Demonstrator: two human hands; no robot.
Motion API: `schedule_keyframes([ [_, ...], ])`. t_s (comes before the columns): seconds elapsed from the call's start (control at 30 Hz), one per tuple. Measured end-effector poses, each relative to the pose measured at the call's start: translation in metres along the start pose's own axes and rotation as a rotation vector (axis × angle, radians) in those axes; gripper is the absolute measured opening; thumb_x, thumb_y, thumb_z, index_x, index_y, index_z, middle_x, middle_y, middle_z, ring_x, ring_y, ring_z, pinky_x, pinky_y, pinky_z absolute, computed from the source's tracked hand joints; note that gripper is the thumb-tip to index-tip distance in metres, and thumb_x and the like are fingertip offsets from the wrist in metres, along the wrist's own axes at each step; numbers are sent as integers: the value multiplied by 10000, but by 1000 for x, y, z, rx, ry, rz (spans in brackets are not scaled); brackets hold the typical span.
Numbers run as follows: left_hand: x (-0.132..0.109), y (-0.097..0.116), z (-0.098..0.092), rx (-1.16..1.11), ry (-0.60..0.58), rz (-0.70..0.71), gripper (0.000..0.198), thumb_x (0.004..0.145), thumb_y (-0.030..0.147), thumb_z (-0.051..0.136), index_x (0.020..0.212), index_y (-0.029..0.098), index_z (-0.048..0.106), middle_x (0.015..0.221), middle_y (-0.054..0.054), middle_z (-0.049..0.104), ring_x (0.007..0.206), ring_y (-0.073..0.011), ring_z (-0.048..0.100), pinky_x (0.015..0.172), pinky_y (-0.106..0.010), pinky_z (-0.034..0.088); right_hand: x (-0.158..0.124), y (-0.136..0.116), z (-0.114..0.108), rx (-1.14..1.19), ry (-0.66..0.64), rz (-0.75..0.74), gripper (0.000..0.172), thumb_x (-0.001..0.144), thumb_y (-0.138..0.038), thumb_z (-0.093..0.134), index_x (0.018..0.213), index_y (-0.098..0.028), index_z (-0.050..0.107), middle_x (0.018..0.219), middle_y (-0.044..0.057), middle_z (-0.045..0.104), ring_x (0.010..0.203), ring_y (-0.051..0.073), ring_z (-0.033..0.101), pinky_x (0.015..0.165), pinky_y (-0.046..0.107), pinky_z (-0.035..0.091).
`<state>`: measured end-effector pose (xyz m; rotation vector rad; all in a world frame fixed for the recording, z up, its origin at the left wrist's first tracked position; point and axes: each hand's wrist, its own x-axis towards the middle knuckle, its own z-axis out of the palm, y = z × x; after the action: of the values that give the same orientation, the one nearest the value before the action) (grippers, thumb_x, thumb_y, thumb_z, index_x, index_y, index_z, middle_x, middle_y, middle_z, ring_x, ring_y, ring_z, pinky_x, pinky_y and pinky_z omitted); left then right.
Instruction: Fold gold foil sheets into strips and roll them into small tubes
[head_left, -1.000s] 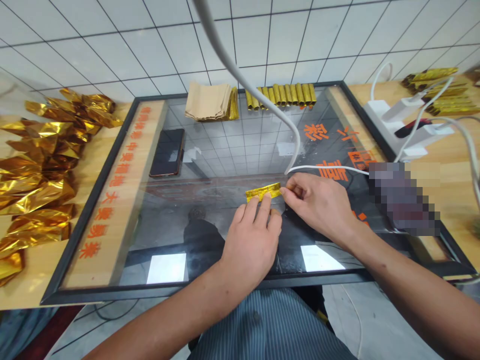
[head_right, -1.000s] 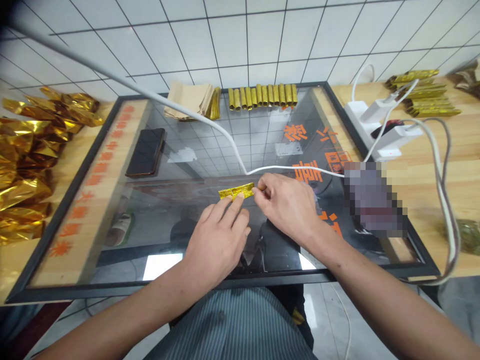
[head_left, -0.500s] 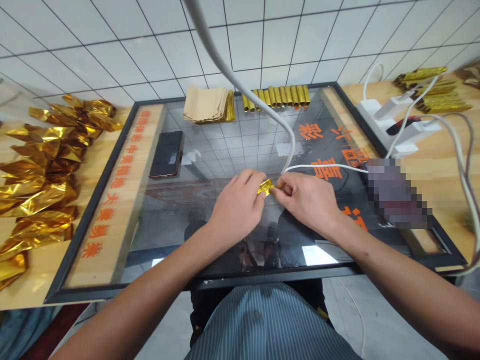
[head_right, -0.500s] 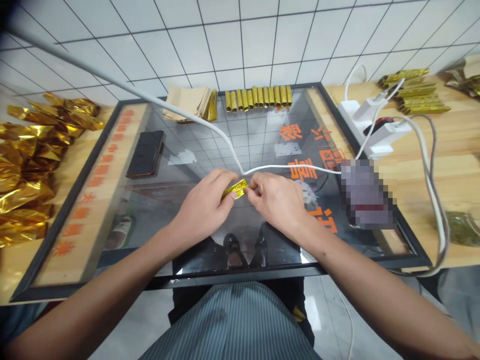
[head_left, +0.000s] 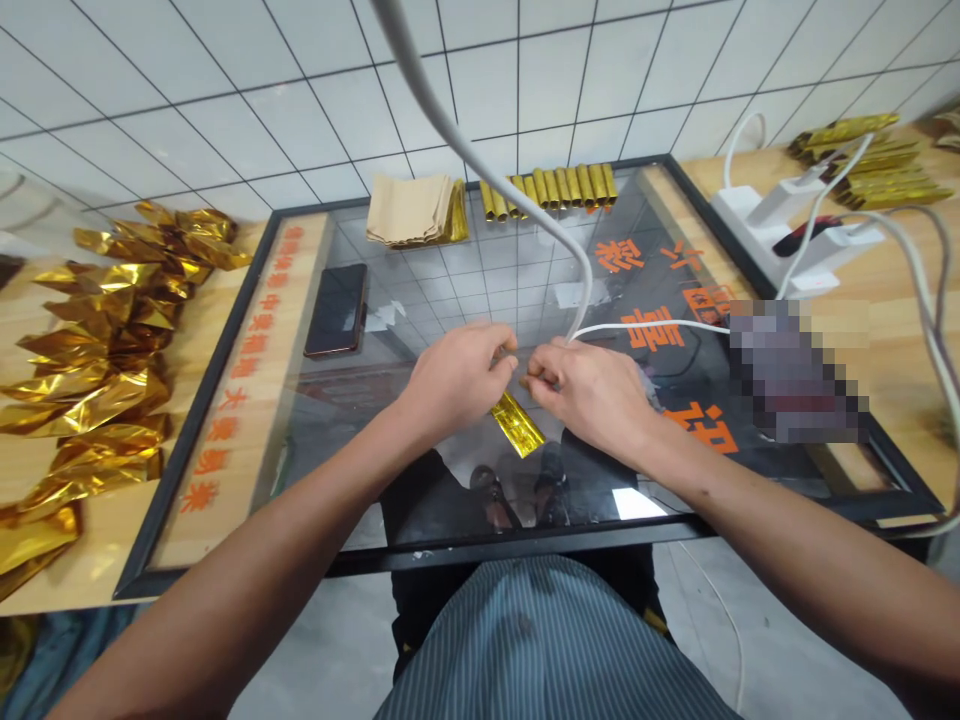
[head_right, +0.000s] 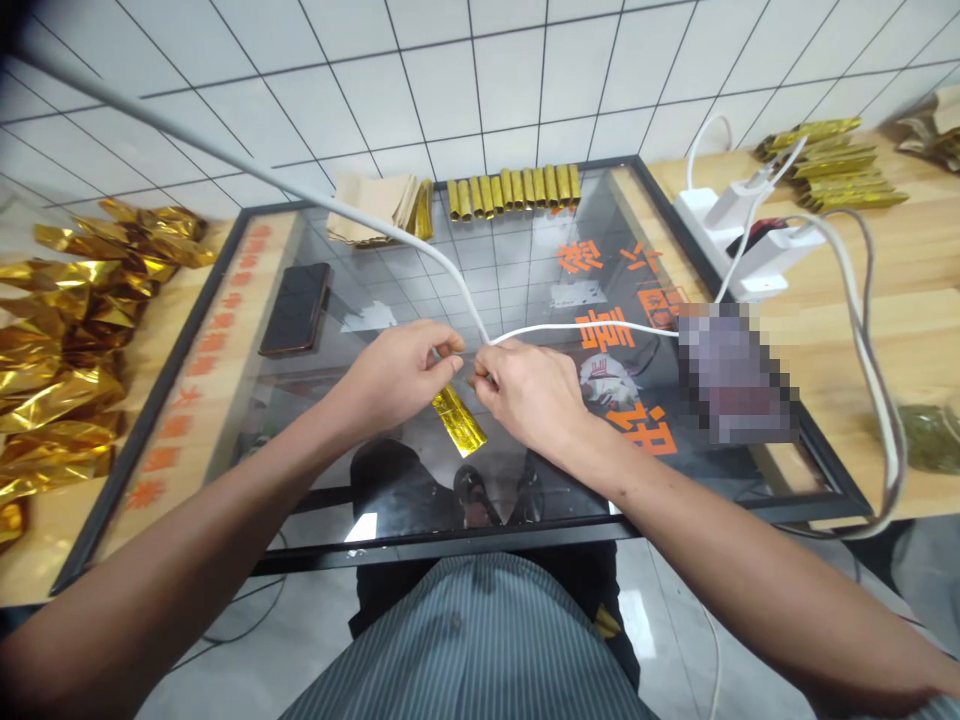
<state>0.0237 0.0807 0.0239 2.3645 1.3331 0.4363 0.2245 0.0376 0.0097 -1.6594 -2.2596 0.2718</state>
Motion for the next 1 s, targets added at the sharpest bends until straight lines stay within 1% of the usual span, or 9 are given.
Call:
schedule_keyframes([
  [0.13, 1, -7, -5, -65, -87, 24, 213, 906, 127, 602, 1050, 187, 748, 998, -50, 767, 902, -212, 680, 797, -339, 504, -6, 1, -6, 137, -34, -30, 147, 1039, -282, 628, 948, -245, 737, 934, 6, 762, 780, 184, 651, 650, 326, 315],
  [0.23, -7, -10, -7, -124, -115, 65, 274, 931, 124, 563, 1112, 185, 759, 1026, -44, 745, 867, -182, 673, 797, -314, 508, -17, -1, -13, 237, -68, -56, 250, 1099, -336, 553, 970, -243, 747, 947, 18, 771, 849, 195, 684, 690, 326, 362],
  [0.37, -14, -14, -4, -124, -149, 115, 310, 942, 116, 534, 1128, 179, 773, 1009, -46, 704, 847, -173, 658, 783, -305, 498, -34, -8, -14, 148, -90, 10, 153, 1014, -383, 685, 958, -256, 749, 910, -2, 753, 735, 181, 644, 630, 322, 318],
  [0.47, -15, -16, -3, -101, -163, 118, 235, 910, 112, 566, 992, 186, 773, 965, -36, 674, 792, -164, 627, 745, -309, 476, -40, -11, -12, 81, -87, 11, 121, 982, -353, 710, 916, -259, 747, 882, -5, 739, 694, 172, 623, 597, 321, 279],
  [0.6, -15, -16, -6, -115, -148, 75, 146, 889, 141, 601, 828, 192, 723, 868, -19, 662, 741, -159, 599, 695, -311, 448, -28, -7, -12, 124, -130, 19, 81, 949, -278, 712, 873, -259, 733, 881, -1, 746, 715, 175, 630, 601, 317, 307],
  [0.7, -14, -16, -9, -158, -130, -35, 135, 884, 150, 609, 785, 193, 690, 762, 4, 675, 661, -145, 575, 648, -302, 417, -9, 3, -15, 161, -117, 6, 59, 950, -244, 700, 926, -248, 754, 913, 10, 751, 775, 187, 649, 654, 323, 371],
  [0.77, -13, -18, -9, -175, -115, -82, 136, 892, 158, 608, 781, 194, 678, 708, 17, 670, 621, -140, 560, 620, -298, 395, 2, 9, -17, 197, -122, -32, 101, 978, -237, 676, 973, -236, 777, 926, 25, 755, 815, 195, 660, 707, 330, 411],
  [0.87, -12, -22, -6, -172, -78, -66, 81, 894, 177, 630, 870, 197, 705, 743, 16, 691, 650, -148, 583, 625, -293, 406, 11, 14, -17, 229, -152, -36, 137, 1001, -251, 656, 969, -230, 788, 881, 18, 754, 750, 180, 640, 713, 331, 424],
  [1.0, -14, -25, 1, -115, -22, 8, 120, 887, 146, 647, 942, 200, 739, 870, -13, 697, 778, -173, 626, 707, -307, 451, 11, 18, -14, 242, -125, -49, 121, 998, -263, 673, 1004, -232, 789, 864, 6, 738, 743, 173, 627, 711, 323, 415],
])
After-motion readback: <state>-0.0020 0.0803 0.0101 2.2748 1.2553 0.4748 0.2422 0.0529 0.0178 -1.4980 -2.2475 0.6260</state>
